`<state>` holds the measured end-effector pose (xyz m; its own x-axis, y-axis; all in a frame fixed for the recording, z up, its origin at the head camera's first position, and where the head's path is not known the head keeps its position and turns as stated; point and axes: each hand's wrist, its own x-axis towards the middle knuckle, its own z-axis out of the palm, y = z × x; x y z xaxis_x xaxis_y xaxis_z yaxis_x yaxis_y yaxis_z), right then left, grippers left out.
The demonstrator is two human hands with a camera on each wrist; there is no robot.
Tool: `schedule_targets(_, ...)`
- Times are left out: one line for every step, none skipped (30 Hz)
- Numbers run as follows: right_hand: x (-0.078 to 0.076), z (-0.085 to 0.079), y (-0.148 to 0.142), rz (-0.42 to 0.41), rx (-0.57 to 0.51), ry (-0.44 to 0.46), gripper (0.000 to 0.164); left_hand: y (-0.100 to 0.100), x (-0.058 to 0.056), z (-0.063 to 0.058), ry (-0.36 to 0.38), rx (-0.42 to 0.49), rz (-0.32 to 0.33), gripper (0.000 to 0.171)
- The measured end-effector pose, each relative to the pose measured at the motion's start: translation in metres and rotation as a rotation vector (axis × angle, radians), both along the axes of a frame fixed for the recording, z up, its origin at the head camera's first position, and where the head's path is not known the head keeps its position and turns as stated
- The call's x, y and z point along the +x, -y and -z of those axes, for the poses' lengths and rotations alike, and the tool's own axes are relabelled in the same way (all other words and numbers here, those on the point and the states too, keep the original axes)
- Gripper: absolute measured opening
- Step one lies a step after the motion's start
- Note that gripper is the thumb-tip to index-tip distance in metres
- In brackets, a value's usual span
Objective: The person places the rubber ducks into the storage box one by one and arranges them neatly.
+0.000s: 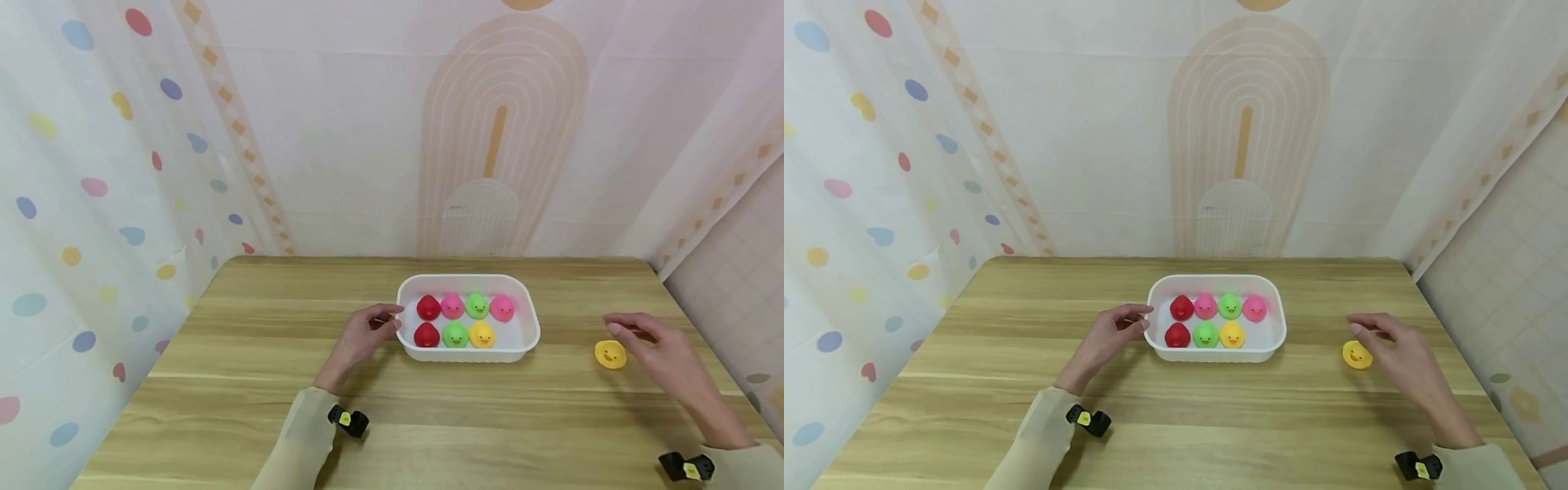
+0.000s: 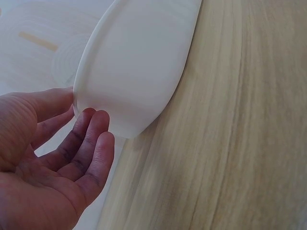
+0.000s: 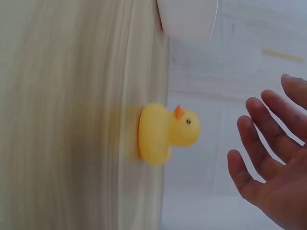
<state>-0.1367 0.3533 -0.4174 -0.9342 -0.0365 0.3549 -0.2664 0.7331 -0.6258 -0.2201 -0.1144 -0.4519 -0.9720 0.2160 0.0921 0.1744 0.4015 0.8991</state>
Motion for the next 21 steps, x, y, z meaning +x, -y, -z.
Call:
schedule_targets(-0.001,0.001,-0.002,-0.006,0.0,-0.003,0.026,0.0,0.0,0.0,0.002,-0.001,-0.001,0.028)
schedule_targets(-0.001,0.002,-0.004,-0.014,0.0,-0.006,0.026,0.0,0.0,-0.001,0.002,-0.003,-0.002,0.028)
schedule_targets(-0.002,0.004,-0.007,-0.019,0.0,-0.009,0.025,0.0,0.0,-0.001,0.004,-0.001,-0.002,0.028)
schedule_targets(-0.002,0.005,-0.009,-0.023,0.005,-0.007,0.025,0.0,0.0,-0.001,0.006,0.0,-0.002,0.028)
schedule_targets(-0.003,0.006,-0.011,-0.024,0.012,-0.005,0.025,0.0,0.0,-0.001,0.003,-0.001,0.0,0.028)
schedule_targets(-0.003,0.007,-0.013,-0.025,0.018,-0.001,0.025,0.0,0.0,-0.001,0.003,-0.003,0.001,0.028)
schedule_targets(-0.003,0.009,-0.014,-0.028,0.02,0.001,0.025,0.0,0.0,-0.001,0.003,-0.006,0.001,0.028)
schedule_targets(-0.003,0.009,-0.016,-0.028,0.023,0.01,0.025,0.0,0.001,-0.001,0.004,-0.007,0.001,0.028)
schedule_targets(-0.004,0.011,-0.017,-0.027,0.026,0.022,0.025,0.0,0.001,-0.002,0.006,-0.011,0.0,0.028)
schedule_targets(-0.004,0.012,-0.019,-0.027,0.031,0.031,0.026,0.0,0.001,-0.002,0.007,-0.013,0.0,0.028)
schedule_targets(-0.005,0.013,-0.02,-0.029,0.033,0.04,0.026,0.0,0.001,-0.002,0.008,-0.014,0.0,0.028)
schedule_targets(-0.005,0.014,-0.021,-0.032,0.036,0.051,0.026,0.0,0.001,-0.002,0.013,-0.014,-0.001,0.028)
schedule_targets(-0.006,0.014,-0.023,-0.037,0.039,0.06,0.026,0.0,0.001,-0.003,0.014,-0.014,-0.003,0.028)
schedule_targets(-0.006,0.015,-0.024,-0.043,0.041,0.072,0.027,0.0,0.001,-0.003,0.016,-0.014,-0.005,0.028)
schedule_targets(-0.007,0.015,-0.025,-0.049,0.046,0.082,0.028,0.0,0.002,-0.003,0.016,-0.014,-0.007,0.028)
schedule_targets(-0.007,0.016,-0.026,-0.055,0.047,0.092,0.028,0.0,0.002,-0.003,0.016,-0.013,-0.007,0.028)
schedule_targets(-0.007,0.016,-0.027,-0.058,0.049,0.105,0.029,0.0,0.002,-0.003,0.016,-0.014,-0.007,0.028)
schedule_targets(-0.007,0.017,-0.028,-0.062,0.052,0.117,0.03,0.0,0.002,-0.003,0.016,-0.016,-0.008,0.028)
schedule_targets(-0.007,0.018,-0.029,-0.068,0.055,0.13,0.031,0.0,0.002,-0.003,0.016,-0.016,-0.008,0.027)
schedule_targets(-0.007,0.018,-0.03,-0.073,0.06,0.141,0.032,0.0,0.002,-0.003,0.011,-0.018,-0.008,0.027)
schedule_targets(-0.007,0.019,-0.031,-0.079,0.065,0.152,0.033,0.0,0.002,-0.003,0.01,-0.017,-0.007,0.027)
